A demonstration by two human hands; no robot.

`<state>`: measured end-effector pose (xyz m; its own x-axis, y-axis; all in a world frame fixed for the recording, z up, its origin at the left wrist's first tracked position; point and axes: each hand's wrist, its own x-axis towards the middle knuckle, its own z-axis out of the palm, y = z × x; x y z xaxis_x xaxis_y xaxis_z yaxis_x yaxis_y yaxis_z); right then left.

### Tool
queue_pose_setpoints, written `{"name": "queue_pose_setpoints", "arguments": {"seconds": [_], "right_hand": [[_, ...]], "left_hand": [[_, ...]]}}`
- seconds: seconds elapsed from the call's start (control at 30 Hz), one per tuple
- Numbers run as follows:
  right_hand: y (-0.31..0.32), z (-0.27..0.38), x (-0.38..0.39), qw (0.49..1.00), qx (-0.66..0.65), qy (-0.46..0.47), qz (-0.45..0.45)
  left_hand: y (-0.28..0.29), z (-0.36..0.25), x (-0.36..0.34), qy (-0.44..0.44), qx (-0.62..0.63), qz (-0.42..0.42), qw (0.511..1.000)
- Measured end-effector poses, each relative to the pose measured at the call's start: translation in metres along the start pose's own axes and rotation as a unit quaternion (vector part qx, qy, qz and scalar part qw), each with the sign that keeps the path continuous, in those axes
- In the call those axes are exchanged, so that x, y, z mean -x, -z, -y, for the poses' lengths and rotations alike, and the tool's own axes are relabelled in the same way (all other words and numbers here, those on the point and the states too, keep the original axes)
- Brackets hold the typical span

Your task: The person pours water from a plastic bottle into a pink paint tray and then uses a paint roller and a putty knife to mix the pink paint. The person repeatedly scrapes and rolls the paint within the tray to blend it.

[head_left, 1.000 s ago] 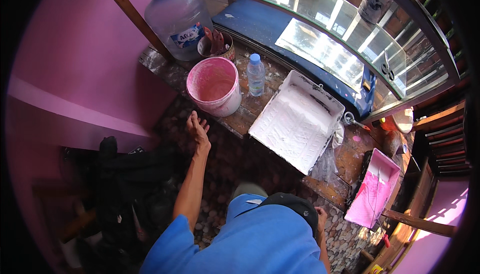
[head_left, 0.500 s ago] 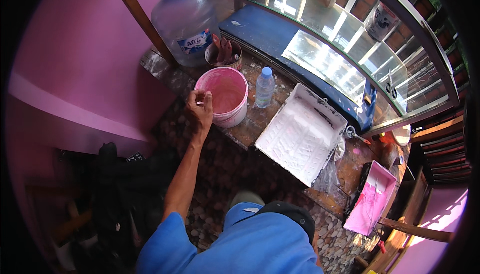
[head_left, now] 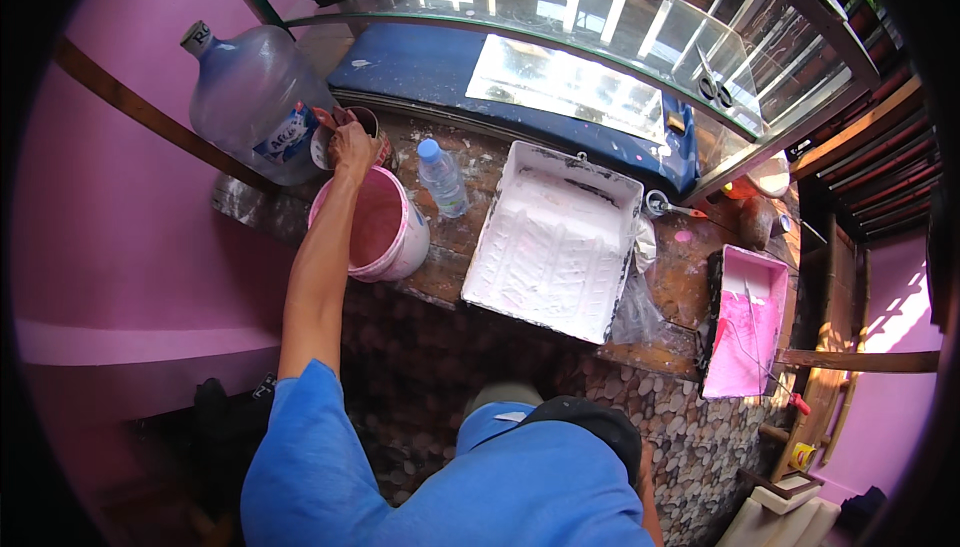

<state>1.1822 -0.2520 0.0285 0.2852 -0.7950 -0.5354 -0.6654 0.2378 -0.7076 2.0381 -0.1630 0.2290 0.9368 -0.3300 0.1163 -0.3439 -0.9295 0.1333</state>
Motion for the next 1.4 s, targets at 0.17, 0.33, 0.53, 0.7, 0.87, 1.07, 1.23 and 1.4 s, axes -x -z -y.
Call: {"name": "queue_pose_setpoints", "arguments": {"seconds": [0.17, 0.33, 0.53, 0.7, 0.87, 1.07, 1.23, 1.4], "right_hand": [[-0.013, -0.025, 0.006, 1.000, 0.016, -0.006, 0.017], [-0.014, -0.027, -0.009, 0.999, 0.026, 0.020, 0.026], [-0.016, 0.004, -0.050, 0.997, -0.030, 0.047, 0.053], [-0.019, 0.054, -0.064, 0.997, -0.001, 0.050, 0.058], [-0.017, 0.044, -0.060, 0.994, 0.039, 0.044, 0.087], [-0.011, 0.027, -0.047, 0.994, 0.100, -0.048, -0.002], [-0.002, 0.072, -0.042, 0.997, 0.055, -0.052, -0.019], [0.029, 0.206, -0.013, 0.998, -0.042, -0.039, 0.037]], "left_hand": [[0.034, 0.071, -0.014, 0.010, -0.015, -0.109, 0.994], [0.102, 0.119, 0.020, 0.058, 0.238, -0.095, 0.965], [0.092, 0.153, 0.052, 0.148, 0.480, -0.130, 0.855], [0.082, 0.165, 0.073, 0.209, 0.557, -0.152, 0.789], [0.062, 0.161, 0.086, 0.321, 0.563, -0.072, 0.759], [0.039, 0.175, 0.088, 0.323, 0.587, -0.094, 0.736], [0.028, 0.237, 0.088, 0.299, 0.615, -0.116, 0.720], [0.096, 0.150, 0.166, 0.131, 0.730, -0.054, 0.669]]}}
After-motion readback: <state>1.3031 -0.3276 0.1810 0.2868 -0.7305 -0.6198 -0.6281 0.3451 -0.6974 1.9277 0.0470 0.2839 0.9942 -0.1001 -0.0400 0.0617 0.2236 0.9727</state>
